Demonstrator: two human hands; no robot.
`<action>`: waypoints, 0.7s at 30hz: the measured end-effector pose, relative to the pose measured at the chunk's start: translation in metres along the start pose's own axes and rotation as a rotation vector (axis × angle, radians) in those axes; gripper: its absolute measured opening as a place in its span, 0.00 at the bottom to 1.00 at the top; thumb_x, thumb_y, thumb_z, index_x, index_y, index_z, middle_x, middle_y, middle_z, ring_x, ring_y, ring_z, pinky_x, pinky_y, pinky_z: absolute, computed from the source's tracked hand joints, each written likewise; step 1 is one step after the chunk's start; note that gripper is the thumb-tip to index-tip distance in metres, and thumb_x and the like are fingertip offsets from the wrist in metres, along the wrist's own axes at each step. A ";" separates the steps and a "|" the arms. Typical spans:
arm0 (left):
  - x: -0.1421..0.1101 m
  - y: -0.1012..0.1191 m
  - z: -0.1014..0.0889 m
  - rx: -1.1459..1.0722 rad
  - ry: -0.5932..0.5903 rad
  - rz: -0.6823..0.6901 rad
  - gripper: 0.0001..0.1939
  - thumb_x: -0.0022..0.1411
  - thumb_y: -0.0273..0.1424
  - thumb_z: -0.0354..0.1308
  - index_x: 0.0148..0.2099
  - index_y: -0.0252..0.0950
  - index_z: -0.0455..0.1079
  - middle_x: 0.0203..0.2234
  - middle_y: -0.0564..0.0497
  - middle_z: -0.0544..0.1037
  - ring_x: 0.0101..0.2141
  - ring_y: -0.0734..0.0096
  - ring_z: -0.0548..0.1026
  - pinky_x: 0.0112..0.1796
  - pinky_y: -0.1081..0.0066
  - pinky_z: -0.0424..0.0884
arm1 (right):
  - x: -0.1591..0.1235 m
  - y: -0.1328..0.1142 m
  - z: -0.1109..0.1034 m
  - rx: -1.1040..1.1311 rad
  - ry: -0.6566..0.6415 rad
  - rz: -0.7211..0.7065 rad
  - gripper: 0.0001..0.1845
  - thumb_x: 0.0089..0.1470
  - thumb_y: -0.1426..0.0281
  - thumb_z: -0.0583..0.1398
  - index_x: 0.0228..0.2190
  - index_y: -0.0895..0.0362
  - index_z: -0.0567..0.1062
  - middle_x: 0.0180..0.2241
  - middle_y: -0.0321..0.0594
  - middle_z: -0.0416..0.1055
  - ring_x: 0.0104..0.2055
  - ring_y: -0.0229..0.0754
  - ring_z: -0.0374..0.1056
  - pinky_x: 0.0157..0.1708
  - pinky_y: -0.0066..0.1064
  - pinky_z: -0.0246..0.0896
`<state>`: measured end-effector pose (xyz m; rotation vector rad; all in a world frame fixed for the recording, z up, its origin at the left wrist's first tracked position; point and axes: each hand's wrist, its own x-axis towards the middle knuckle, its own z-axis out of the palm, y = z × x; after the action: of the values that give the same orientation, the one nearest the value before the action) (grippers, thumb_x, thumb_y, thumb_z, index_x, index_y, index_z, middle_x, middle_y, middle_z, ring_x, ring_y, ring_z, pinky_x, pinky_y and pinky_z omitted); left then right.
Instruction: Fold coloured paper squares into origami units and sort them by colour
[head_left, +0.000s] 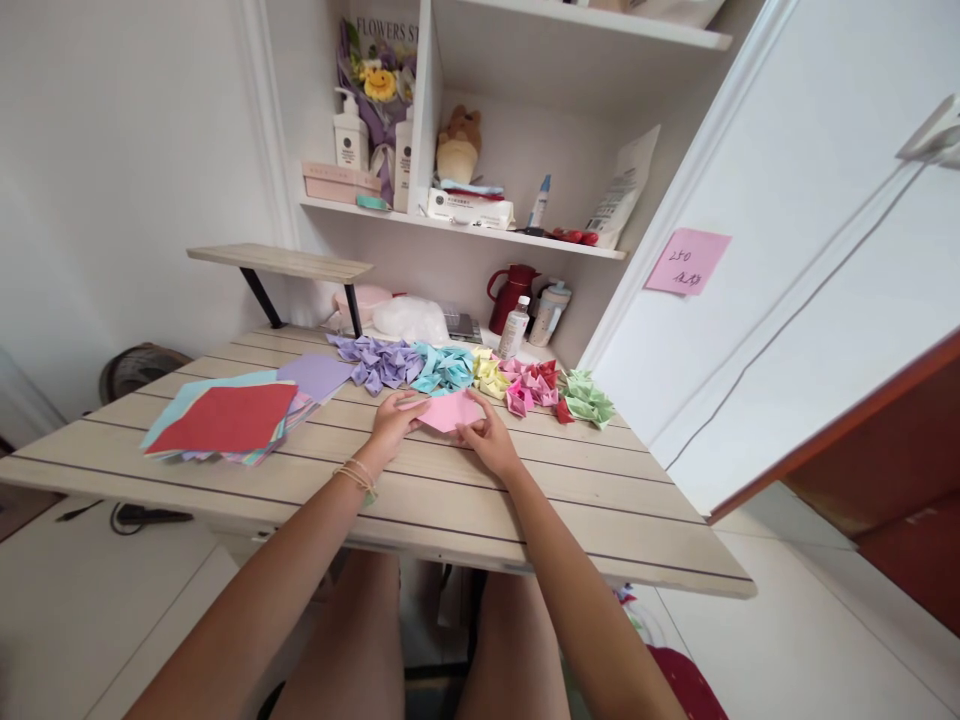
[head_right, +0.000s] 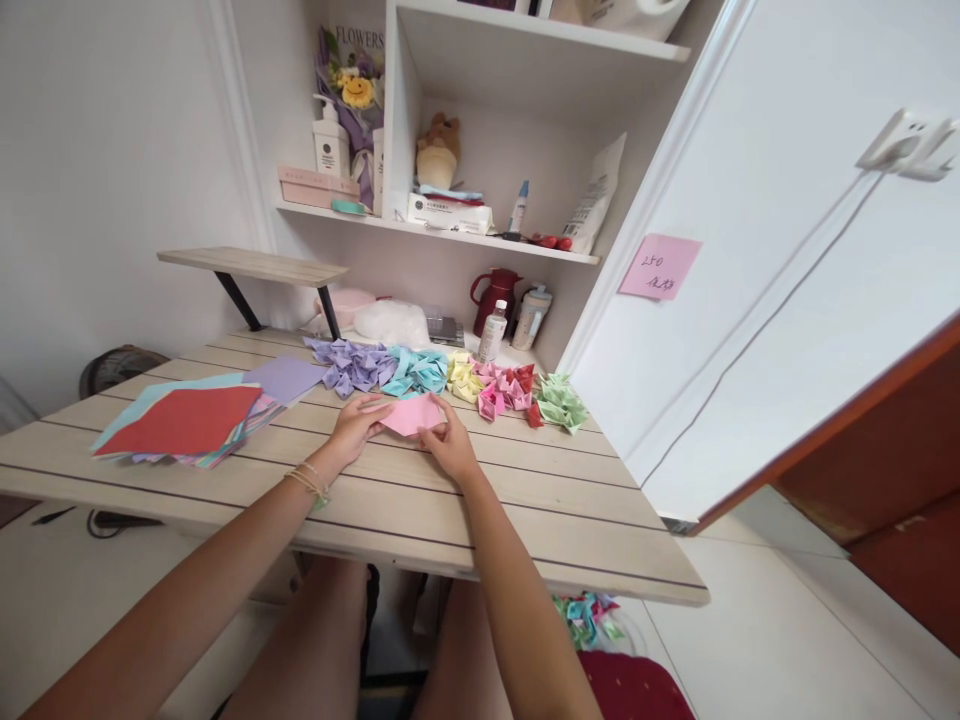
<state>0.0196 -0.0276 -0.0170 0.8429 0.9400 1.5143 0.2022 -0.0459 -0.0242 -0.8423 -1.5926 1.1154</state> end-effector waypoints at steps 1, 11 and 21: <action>0.001 0.000 0.000 -0.038 0.025 0.011 0.25 0.39 0.25 0.69 0.41 0.32 0.66 0.30 0.48 0.76 0.31 0.71 0.76 0.34 0.70 0.73 | -0.001 0.000 0.002 0.000 -0.051 -0.007 0.42 0.46 0.62 0.61 0.59 0.55 0.49 0.26 0.36 0.75 0.29 0.41 0.72 0.33 0.34 0.67; -0.001 0.004 -0.002 -0.066 -0.076 -0.015 0.21 0.41 0.25 0.67 0.41 0.34 0.68 0.35 0.47 0.77 0.34 0.70 0.75 0.35 0.72 0.71 | 0.005 0.001 0.001 -0.063 0.121 -0.017 0.29 0.43 0.59 0.63 0.47 0.56 0.69 0.33 0.41 0.72 0.29 0.38 0.67 0.27 0.30 0.66; -0.010 -0.002 0.006 0.342 -0.523 -0.046 0.18 0.41 0.27 0.67 0.39 0.32 0.74 0.33 0.47 0.77 0.32 0.71 0.73 0.35 0.74 0.66 | 0.011 0.016 -0.006 0.254 0.283 0.100 0.35 0.47 0.54 0.59 0.54 0.51 0.59 0.32 0.37 0.69 0.27 0.37 0.65 0.24 0.28 0.63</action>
<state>0.0275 -0.0364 -0.0168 1.3727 0.8214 1.0232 0.2048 -0.0285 -0.0353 -0.8722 -1.1600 1.1824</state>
